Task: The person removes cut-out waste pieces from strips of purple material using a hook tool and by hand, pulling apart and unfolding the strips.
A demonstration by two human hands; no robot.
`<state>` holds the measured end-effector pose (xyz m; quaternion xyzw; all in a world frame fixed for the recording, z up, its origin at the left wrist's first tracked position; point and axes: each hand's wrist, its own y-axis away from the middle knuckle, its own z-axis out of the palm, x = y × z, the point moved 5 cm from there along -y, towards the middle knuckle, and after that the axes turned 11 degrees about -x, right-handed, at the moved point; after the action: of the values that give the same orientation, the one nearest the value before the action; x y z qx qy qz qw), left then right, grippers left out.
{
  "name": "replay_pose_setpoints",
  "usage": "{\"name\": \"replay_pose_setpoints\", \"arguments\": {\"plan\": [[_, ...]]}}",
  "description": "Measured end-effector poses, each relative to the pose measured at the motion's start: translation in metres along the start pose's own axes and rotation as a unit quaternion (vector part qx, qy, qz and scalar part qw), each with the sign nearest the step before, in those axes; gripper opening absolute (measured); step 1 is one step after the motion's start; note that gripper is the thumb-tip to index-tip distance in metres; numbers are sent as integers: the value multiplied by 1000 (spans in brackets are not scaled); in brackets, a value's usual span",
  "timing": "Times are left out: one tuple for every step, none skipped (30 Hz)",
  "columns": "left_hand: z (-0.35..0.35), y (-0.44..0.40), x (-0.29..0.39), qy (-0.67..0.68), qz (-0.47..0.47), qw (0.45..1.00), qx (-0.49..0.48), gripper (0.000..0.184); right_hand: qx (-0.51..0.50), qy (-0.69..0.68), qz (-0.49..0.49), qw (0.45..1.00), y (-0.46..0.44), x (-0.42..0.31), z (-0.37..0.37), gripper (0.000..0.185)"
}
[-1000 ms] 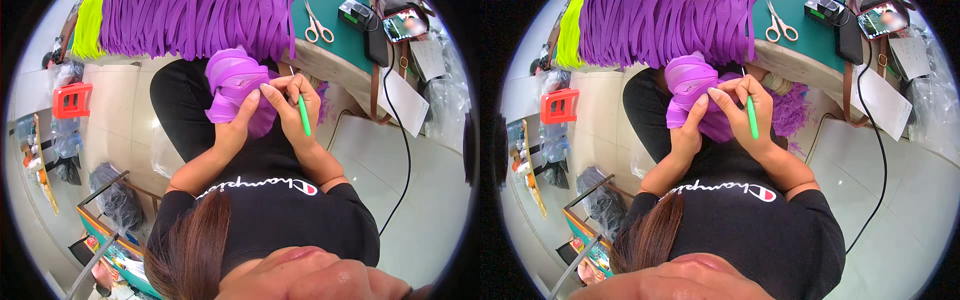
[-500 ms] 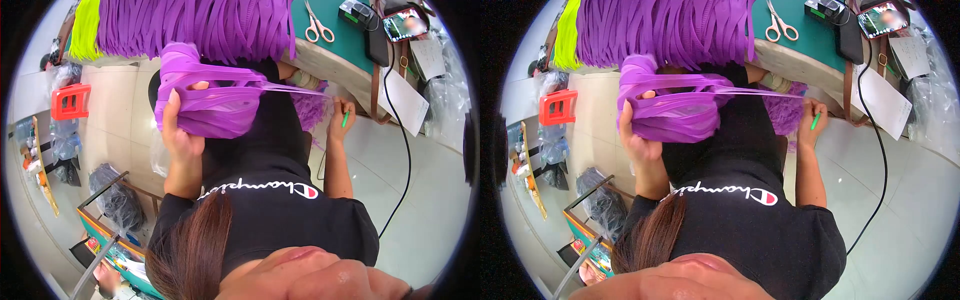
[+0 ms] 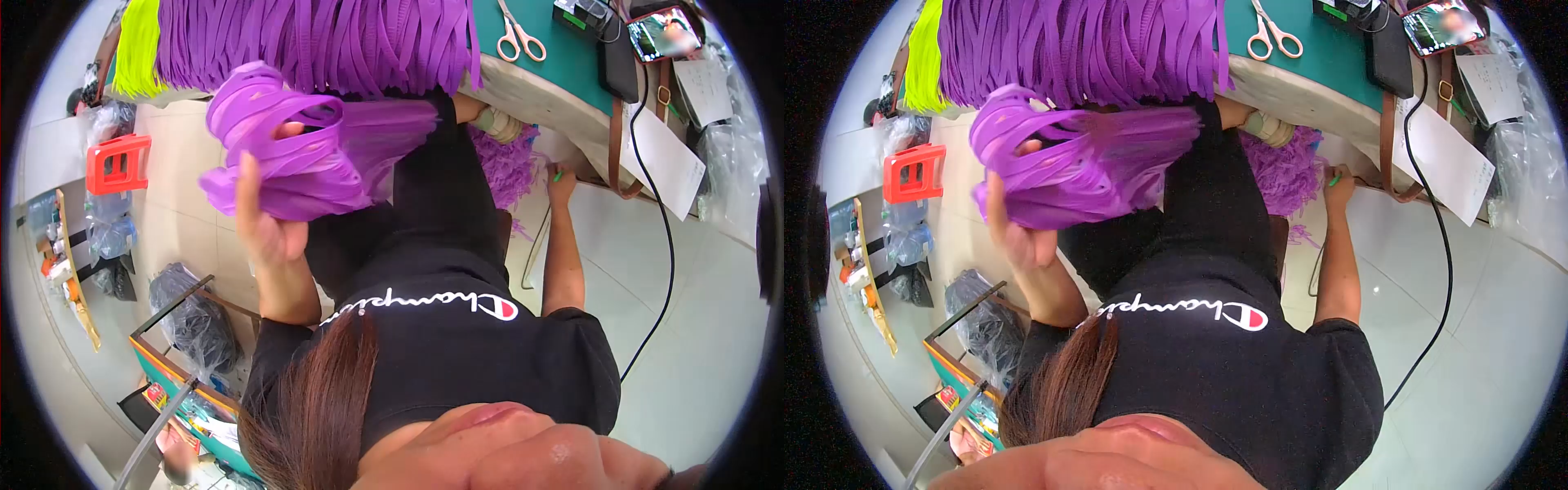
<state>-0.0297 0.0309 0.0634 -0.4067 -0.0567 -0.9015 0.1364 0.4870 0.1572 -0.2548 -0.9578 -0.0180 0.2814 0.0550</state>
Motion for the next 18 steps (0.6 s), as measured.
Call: {"name": "replay_pose_setpoints", "arguments": {"plan": [[5, 0, -4, -27, -7, 999, -30, 44, -34, -38, 32, 998, -5, -45, -10, 25], [8, -1, -10, -53, -16, 997, -62, 46, -67, -74, 66, 993, -5, -80, -16, 30], [15, -1, -18, -78, -25, 992, -95, 49, -71, -81, 56, 993, -7, -94, -14, 34], [30, 1, -18, -80, -34, 996, -8, 48, -75, -86, 47, 992, -13, -105, -11, 38], [30, 1, -22, -83, -47, 995, -9, 50, -78, -91, 37, 992, -16, -117, -9, 43], [28, 2, -27, -85, -59, 995, -11, 52, -95, -164, 48, 981, -15, -146, -19, 43], [28, 3, -30, -89, -69, 994, -11, 54, -112, -236, 56, 964, -15, -189, -36, 43], [40, 3, -30, -64, -66, 996, 0, 43, -131, -308, 61, 940, -13, -227, -48, 42], [44, 4, -35, -59, -75, 995, -5, 42, -127, -455, 14, 881, -10, -258, -52, 43], [46, 6, -38, -55, -83, 995, -8, 41, -122, -590, -32, 797, -7, -286, -57, 44], [48, 7, -41, -51, -90, 995, -10, 40, -137, -659, -68, 737, -4, -317, -67, 38], [53, 8, -43, -39, -97, 994, -29, 40, -149, -721, -103, 669, -2, -343, -77, 33], [54, 9, -45, -28, -105, 994, -29, 38, -178, -688, -141, 689, 1, -359, -85, 27], [53, 11, -49, 11, -131, 991, -14, 38, -205, -652, -179, 708, 4, -373, -92, 22], [52, 13, -52, 50, -158, 986, -1, 39, -229, -613, -216, 724, 7, -386, -97, 17], [50, 14, -56, 92, -190, 977, 14, 39, -231, -610, -221, 725, 7, -400, -101, 10], [49, 16, -61, 135, -222, 965, 28, 40, -232, -606, -224, 727, 8, -412, -102, 8], [48, 17, -65, 177, -254, 950, 43, 40, -211, -593, -240, 739, 8, -417, -100, 13]]}}
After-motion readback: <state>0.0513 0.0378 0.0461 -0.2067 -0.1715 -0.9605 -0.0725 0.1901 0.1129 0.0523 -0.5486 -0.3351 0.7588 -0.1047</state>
